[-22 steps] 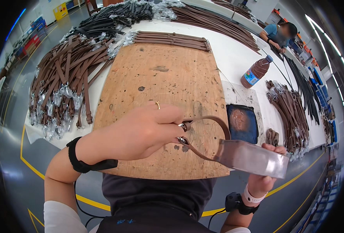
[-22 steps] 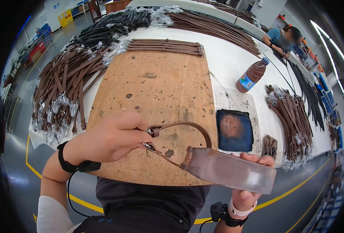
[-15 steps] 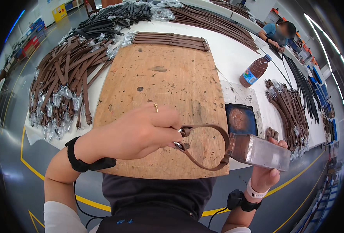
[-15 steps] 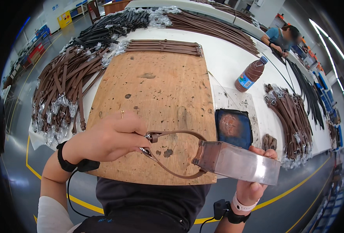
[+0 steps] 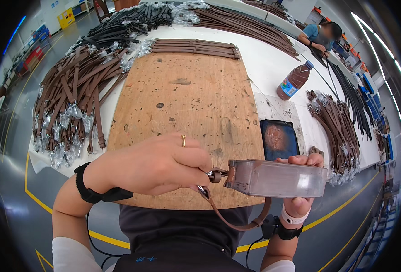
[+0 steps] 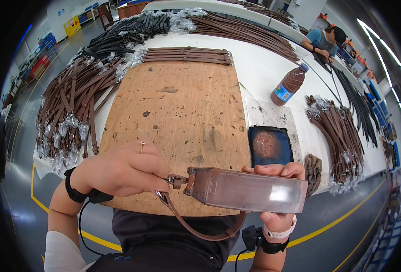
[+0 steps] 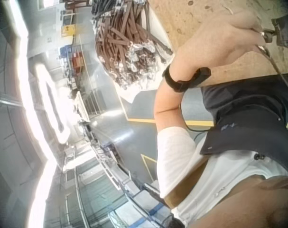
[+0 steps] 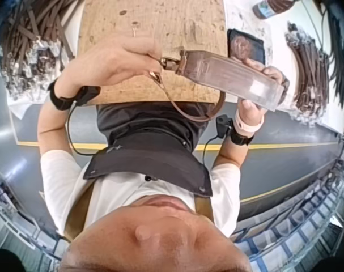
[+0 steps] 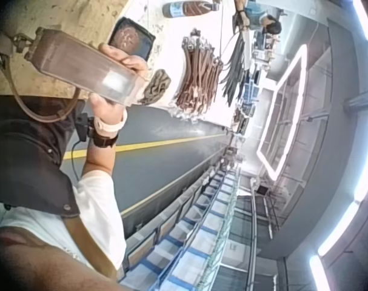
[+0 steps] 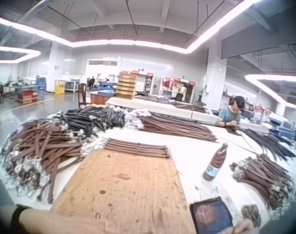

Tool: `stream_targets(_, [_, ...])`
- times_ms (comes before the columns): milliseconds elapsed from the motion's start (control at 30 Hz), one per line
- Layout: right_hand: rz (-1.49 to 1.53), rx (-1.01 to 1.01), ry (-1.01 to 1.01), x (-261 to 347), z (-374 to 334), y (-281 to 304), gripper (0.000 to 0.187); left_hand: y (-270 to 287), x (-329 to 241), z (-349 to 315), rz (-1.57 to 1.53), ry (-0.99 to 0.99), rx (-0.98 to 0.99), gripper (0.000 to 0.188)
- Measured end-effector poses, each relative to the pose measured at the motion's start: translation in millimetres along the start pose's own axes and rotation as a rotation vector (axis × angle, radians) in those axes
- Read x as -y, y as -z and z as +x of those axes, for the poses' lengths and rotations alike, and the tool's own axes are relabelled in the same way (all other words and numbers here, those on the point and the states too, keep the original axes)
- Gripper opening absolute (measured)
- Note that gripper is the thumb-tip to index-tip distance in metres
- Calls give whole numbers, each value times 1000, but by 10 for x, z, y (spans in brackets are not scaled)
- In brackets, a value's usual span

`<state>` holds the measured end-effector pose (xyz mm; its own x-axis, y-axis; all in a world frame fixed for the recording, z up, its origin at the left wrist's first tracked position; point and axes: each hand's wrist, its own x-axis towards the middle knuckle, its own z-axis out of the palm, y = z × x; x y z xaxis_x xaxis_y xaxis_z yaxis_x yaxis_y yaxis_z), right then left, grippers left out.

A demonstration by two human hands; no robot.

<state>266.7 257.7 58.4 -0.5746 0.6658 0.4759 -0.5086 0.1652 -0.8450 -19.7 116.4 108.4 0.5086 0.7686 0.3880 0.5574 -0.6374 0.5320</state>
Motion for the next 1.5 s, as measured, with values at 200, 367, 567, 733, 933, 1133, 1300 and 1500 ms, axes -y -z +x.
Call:
stream_targets(200, [9, 10, -19, 3, 29, -53, 73, -7, 14, -18, 17, -20, 35, 21])
stream_targets(367, [-17, 7, -54, 43, 17, 48, 73, 16, 17, -22, 48, -46, 40, 20])
stream_targets(567, [-24, 4, -63, 94, 6, 130, 75, 34, 4, -24, 118, -75, 122, 23])
stream_targets(733, [15, -4, -97, 87, 70, 14, 75, 28, -30, 34, 152, -120, 139, 25])
stream_targets(933, [4, 22, -112, 83, 81, 1, 74, -1, -36, 32, 188, -124, 136, 25])
stream_targets(1133, [-65, -16, -96, 109, -9, 165, 74, -23, -7, -1, 182, -123, 105, 22])
stream_targets(1300, [-85, -74, 3, 159, -76, 363, 80, -8, 14, -46, 197, -74, 88, 24])
stream_targets(1500, [-1, -247, 64, 252, -200, 853, 77, 14, -51, -40, 219, -39, 101, 25])
